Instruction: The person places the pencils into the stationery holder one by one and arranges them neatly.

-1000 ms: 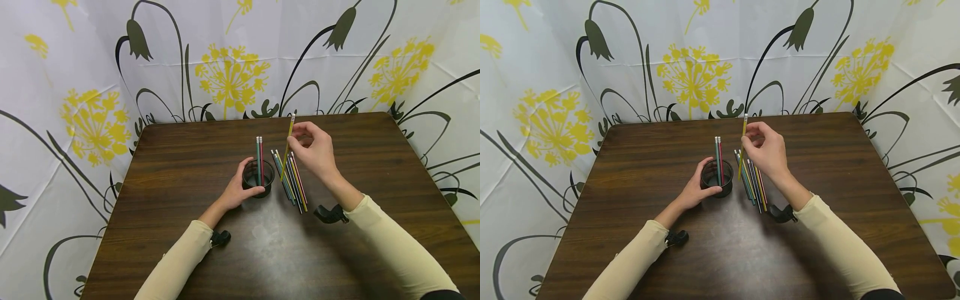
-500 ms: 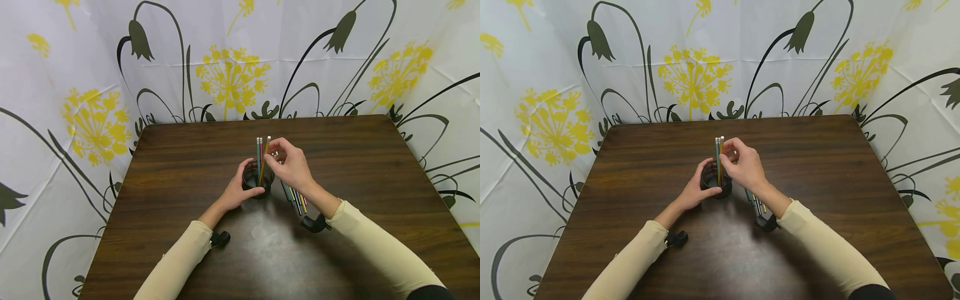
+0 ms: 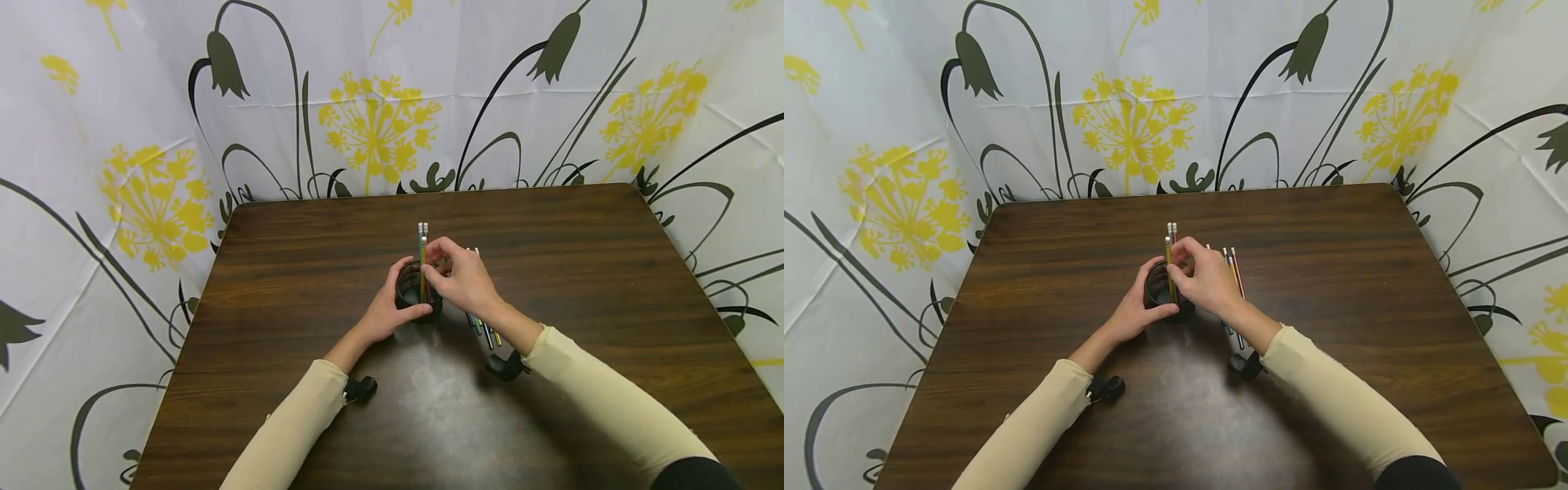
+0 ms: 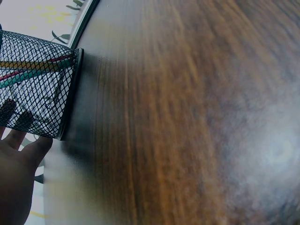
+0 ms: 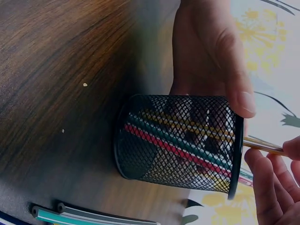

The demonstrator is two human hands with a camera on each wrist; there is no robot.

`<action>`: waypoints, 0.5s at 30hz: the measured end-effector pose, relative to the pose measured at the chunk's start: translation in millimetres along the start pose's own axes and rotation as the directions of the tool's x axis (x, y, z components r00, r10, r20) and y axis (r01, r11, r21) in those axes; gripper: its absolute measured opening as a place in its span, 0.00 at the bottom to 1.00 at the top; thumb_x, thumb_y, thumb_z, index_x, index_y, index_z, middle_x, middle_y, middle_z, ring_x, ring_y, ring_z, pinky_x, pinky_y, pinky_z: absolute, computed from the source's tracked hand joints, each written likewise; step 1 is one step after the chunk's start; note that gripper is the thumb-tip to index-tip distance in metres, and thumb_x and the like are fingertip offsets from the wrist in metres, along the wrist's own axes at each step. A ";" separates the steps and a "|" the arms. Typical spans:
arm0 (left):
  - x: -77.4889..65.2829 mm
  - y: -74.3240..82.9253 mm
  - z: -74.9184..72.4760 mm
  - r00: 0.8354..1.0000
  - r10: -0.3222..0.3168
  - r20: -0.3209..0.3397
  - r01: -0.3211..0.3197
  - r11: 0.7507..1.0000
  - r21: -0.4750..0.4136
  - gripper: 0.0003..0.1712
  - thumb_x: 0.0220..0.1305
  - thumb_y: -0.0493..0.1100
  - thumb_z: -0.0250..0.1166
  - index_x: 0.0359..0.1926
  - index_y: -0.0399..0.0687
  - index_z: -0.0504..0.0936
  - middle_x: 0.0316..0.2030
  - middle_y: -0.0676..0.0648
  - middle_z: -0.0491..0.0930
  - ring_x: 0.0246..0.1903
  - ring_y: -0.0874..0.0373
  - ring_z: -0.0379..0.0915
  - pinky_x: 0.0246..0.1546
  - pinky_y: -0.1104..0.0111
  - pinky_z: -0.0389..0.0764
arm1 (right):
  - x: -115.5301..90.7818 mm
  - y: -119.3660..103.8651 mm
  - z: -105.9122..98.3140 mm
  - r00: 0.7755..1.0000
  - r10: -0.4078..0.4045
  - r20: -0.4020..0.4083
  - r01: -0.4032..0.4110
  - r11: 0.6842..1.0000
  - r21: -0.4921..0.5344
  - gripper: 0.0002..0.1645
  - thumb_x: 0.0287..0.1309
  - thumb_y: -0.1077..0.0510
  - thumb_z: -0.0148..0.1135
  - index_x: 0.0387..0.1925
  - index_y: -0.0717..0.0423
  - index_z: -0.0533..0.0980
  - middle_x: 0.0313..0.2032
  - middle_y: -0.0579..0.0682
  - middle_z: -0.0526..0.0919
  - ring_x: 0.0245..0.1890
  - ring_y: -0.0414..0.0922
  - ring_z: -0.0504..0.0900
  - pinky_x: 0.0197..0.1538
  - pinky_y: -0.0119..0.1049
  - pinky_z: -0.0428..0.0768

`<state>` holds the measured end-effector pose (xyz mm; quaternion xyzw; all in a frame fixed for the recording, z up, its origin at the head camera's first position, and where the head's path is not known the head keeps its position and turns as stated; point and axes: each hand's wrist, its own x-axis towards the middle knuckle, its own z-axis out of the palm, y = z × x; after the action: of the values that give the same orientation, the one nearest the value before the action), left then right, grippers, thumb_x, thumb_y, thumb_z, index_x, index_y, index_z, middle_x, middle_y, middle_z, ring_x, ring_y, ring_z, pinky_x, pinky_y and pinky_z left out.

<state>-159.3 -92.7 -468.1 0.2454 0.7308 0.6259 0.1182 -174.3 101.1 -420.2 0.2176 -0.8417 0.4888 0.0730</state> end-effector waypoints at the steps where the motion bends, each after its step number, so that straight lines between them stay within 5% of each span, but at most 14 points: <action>1: 0.0 0.4 -0.1 1.000 0.004 0.001 -0.004 1.000 0.003 0.50 0.63 0.36 0.68 0.75 0.43 0.45 0.65 0.35 0.63 0.61 0.38 0.65 0.60 0.41 0.63 | 0.0 0.6 0.6 1.000 -0.001 0.004 0.001 1.000 -0.001 0.10 0.59 0.64 0.66 0.42 0.56 0.76 0.36 0.50 0.83 0.30 0.46 0.84 0.36 0.37 0.82; 15: -0.7 3.6 1.6 1.000 0.003 -0.018 -0.002 0.999 0.033 0.50 0.62 0.36 0.69 0.75 0.41 0.46 0.66 0.36 0.64 0.62 0.39 0.65 0.62 0.40 0.60 | -0.4 4.4 6.5 1.000 0.002 -0.008 -0.002 0.999 -0.048 0.12 0.59 0.63 0.68 0.43 0.57 0.76 0.35 0.49 0.83 0.31 0.45 0.84 0.38 0.39 0.83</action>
<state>-157.2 -91.3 -464.9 0.2426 0.7419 0.6160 0.1067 -175.4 97.6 -427.1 0.2131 -0.8530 0.4695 0.0809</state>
